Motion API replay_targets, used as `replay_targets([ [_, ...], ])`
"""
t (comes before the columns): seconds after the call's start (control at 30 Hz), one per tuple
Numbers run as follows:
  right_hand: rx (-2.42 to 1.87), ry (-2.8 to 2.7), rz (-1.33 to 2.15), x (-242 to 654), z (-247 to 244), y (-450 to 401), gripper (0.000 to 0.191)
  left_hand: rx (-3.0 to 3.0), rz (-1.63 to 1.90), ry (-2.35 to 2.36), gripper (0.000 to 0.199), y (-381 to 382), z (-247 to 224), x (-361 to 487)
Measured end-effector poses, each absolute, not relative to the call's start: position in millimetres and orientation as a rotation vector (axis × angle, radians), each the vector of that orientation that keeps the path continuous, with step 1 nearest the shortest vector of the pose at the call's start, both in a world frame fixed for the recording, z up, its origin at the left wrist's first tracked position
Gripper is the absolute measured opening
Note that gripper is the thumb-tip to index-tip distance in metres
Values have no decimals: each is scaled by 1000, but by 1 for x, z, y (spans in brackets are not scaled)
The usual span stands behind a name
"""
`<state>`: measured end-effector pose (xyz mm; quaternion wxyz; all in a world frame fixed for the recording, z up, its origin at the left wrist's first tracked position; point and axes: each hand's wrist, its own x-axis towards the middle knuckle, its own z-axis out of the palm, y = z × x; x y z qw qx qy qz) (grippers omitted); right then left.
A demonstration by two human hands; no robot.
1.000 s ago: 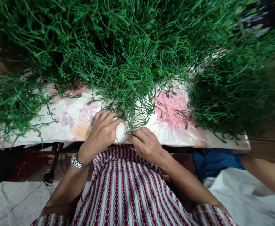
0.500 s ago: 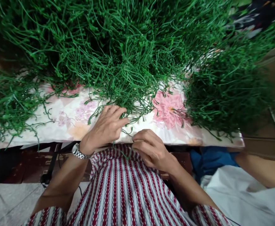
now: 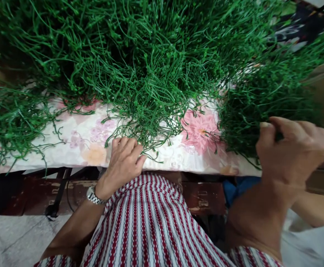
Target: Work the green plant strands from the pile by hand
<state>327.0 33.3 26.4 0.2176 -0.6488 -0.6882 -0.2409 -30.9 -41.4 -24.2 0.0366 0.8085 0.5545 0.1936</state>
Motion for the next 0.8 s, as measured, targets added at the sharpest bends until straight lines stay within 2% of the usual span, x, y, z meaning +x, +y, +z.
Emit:
replay_targets([
  [0.13,-1440,-1990,-428,268,27,9,17,2347,749,1723,9,-46,-29,-25],
  [0.2,-1179,-2139,-147,235,27,-4,18,2311,838,1725,9,-50,-25,-26],
  [0.33,-708,-2328,216,184,26,-24,29,2346,936,1640,8,-59,-5,-25],
  [0.4,-665,-2405,222,169,25,-28,31,2342,995,1547,9,-62,4,-23],
  [0.6,-768,-2488,199,155,14,-22,10,2147,1120,1277,8,-55,14,-24],
  [0.7,-789,-2441,216,157,8,-19,10,2225,1146,1239,18,-35,20,-26],
  [0.8,-780,-2421,263,157,6,-20,12,2607,910,1169,25,-7,30,-22],
])
